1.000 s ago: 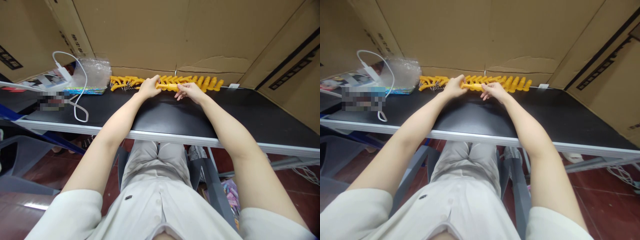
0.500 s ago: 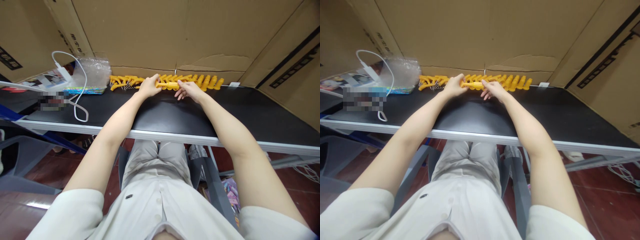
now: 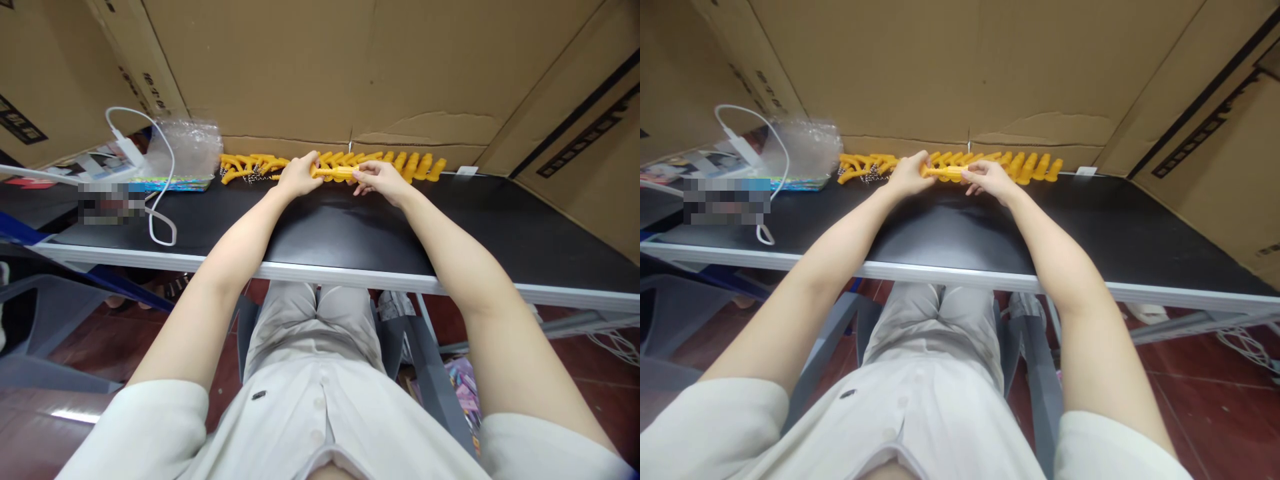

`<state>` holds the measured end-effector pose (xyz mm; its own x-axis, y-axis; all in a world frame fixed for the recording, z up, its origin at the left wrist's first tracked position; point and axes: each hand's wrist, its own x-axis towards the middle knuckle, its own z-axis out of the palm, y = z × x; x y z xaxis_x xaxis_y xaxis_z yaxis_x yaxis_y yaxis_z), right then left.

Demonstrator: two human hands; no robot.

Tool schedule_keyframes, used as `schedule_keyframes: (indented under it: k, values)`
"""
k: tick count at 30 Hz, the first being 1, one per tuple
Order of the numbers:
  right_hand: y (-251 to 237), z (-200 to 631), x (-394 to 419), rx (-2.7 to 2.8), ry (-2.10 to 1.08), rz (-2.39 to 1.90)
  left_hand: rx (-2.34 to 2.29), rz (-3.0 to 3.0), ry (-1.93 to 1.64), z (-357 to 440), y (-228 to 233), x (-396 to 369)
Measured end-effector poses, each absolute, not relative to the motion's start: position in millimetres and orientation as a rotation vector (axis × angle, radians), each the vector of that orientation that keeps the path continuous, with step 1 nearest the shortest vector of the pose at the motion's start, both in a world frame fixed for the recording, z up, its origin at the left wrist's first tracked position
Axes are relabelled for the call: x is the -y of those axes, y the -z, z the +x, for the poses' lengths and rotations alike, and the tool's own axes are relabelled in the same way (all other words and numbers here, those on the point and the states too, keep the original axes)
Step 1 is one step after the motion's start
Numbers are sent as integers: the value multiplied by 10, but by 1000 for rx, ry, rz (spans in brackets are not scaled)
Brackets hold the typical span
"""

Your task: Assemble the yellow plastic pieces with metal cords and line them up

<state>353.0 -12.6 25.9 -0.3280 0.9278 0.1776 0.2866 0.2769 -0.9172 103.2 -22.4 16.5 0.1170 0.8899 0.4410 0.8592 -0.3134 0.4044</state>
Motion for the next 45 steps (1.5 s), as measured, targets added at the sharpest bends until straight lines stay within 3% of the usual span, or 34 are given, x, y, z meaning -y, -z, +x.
schedule_keyframes:
  k: [22, 45]
  values:
    - [-356, 3388, 254, 1637, -1121, -1303, -1820, 2341, -944, 1054, -177, 253]
    - [-370, 3411, 272, 1625, -1162, -1198, -1812, 2311, -933, 1041, -153, 221]
